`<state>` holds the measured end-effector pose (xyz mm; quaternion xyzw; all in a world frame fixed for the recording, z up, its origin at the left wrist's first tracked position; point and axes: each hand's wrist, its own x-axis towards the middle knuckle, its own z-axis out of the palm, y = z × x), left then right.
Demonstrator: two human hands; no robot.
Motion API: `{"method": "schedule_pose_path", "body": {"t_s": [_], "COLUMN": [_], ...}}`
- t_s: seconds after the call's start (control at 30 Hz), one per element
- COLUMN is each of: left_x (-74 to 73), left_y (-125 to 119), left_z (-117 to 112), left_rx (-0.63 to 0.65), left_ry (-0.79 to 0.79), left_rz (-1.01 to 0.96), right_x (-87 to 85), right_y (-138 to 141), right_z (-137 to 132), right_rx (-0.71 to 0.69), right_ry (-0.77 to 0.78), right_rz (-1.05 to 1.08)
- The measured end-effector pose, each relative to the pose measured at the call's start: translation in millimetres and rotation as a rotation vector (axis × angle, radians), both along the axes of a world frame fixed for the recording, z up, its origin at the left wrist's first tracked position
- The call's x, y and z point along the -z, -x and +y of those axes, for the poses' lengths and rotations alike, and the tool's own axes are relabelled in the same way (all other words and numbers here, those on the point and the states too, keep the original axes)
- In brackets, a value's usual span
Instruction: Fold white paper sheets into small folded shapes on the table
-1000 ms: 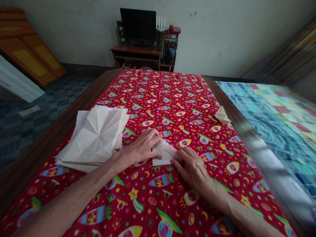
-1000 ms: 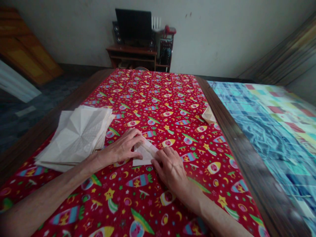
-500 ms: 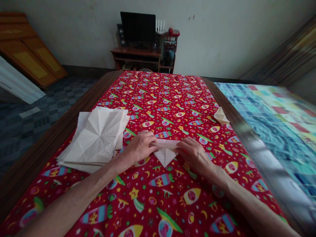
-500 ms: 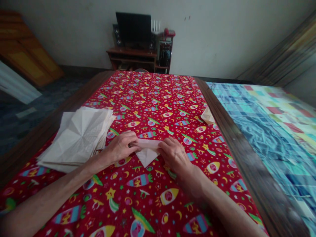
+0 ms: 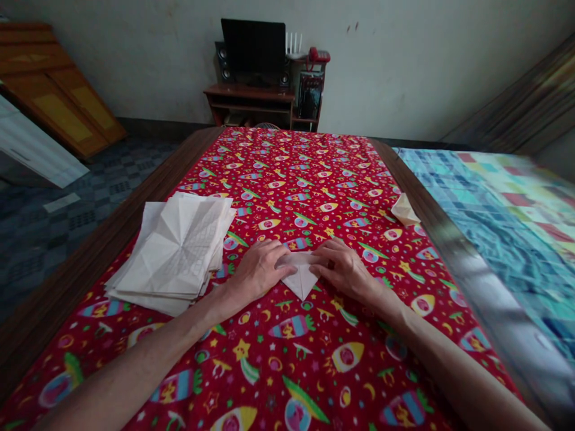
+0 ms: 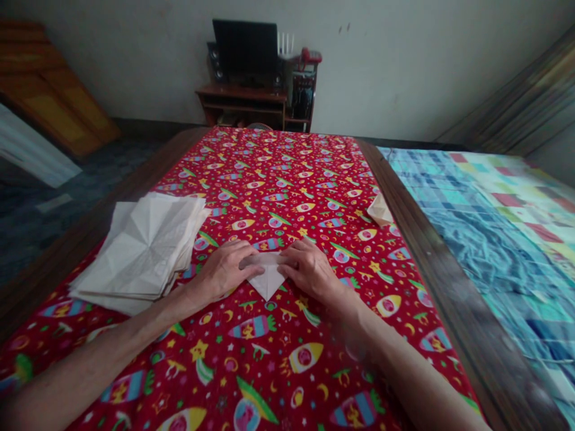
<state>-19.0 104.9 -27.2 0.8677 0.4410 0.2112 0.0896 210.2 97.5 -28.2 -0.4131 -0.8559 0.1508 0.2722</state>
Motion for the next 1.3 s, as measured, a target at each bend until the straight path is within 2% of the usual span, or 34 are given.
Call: {"method": "schedule_pose_path", "body": {"t_s": [0.23, 0.4, 0.6, 0.8, 1.1, 1.2, 1.3], "left_x": [-2.1, 3.1, 8.1, 0.7, -6.4, -8.1, -8.9], "left_y": [-2, 6, 18, 26, 30, 24, 11], "left_z": [0, -5, -14, -24, -38, -41, -45], "left_rx": [0.017, 0.084, 0.114, 0.135, 0.180, 0.177, 0.238], "left_ry": [0.044, -0.040, -0.162, -0.220, -0.200, -0.192, -0.133], "left_rz": [-0.061, -0.092, -0.019, 0.161, 0.339, 0.302, 0.228], "right_x": [8.3, 6.9, 9.5, 6.0, -2.9, -3.6, -5.0], "right_y": [1, -4, -18, -27, -29, -28, -26], "right_z": [6, 3, 3, -4, -15, -17, -17], "right_rx": [0.000, 0.010, -0.036, -0.113, -0.184, -0.181, -0.186], "right_ry": [0.047, -0.021, -0.141, -0.277, -0.276, -0.284, -0.289], "right_rz": [0.117, 0.131, 0.029, -0.144, -0.336, -0.370, -0.361]}}
